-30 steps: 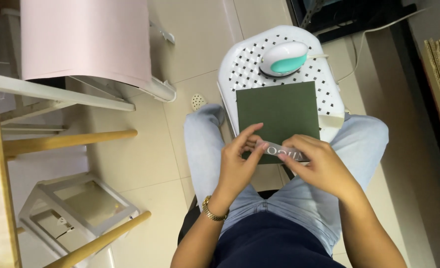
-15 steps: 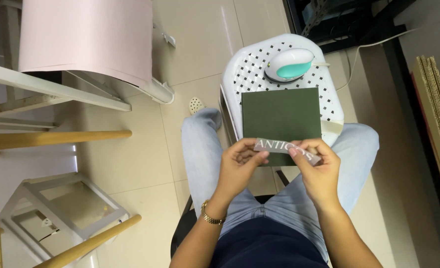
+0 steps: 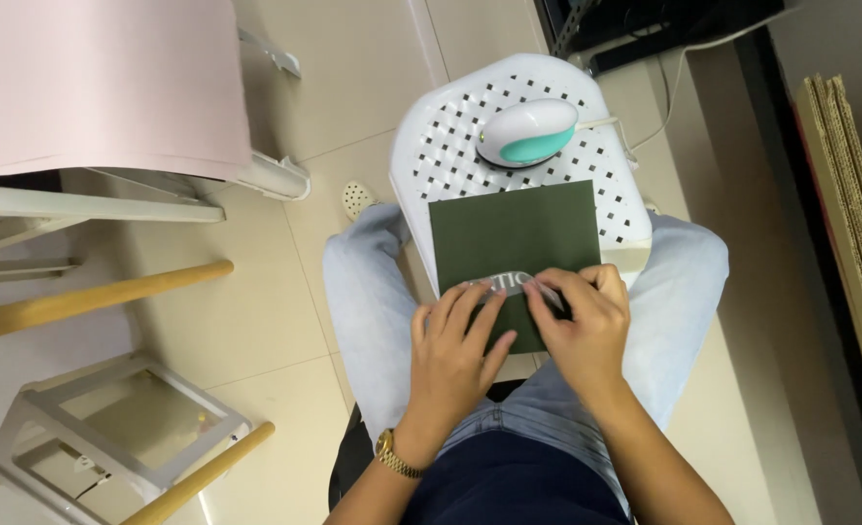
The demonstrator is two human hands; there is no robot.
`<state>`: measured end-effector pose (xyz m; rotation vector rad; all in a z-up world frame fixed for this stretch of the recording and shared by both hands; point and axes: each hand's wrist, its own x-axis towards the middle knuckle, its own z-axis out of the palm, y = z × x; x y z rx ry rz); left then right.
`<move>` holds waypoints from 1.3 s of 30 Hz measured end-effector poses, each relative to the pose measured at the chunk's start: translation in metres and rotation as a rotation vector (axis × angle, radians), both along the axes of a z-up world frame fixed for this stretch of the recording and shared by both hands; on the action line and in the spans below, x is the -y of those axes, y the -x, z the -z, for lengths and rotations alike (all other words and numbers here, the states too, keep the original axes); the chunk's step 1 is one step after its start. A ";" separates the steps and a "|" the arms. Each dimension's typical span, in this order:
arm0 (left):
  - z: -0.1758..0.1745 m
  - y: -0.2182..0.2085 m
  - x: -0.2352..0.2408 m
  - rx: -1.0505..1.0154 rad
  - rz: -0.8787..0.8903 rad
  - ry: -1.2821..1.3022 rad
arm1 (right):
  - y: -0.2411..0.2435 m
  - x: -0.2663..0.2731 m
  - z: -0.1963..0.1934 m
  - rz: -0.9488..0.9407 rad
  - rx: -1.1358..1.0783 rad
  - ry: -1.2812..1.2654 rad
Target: Applying a vinyl label to a green box and using a heat press tool to adhere it through brown paper.
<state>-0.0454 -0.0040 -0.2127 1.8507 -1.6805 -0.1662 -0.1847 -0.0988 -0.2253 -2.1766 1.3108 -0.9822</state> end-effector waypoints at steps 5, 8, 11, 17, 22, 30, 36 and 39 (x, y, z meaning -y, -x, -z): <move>0.007 -0.002 -0.005 0.228 0.033 -0.203 | 0.007 0.002 -0.002 -0.015 -0.138 0.090; 0.013 -0.004 -0.007 0.267 0.028 -0.270 | 0.018 -0.004 -0.006 -0.052 -0.217 0.108; 0.011 -0.008 -0.004 0.264 0.038 -0.298 | 0.027 -0.013 -0.002 -0.117 -0.342 0.089; 0.022 -0.002 -0.012 0.299 0.005 -0.285 | 0.037 -0.019 0.008 -0.126 -0.493 0.073; 0.028 0.001 -0.018 0.369 -0.028 -0.300 | 0.037 -0.022 0.014 -0.121 -0.521 0.057; 0.035 0.001 -0.026 0.351 -0.032 -0.321 | 0.042 -0.028 0.022 -0.101 -0.551 0.065; 0.044 -0.010 -0.041 0.219 -0.053 -0.263 | 0.047 -0.022 0.018 -0.142 -0.503 0.077; 0.046 -0.023 -0.042 0.089 -0.150 -0.243 | 0.051 -0.025 0.021 -0.148 -0.452 0.094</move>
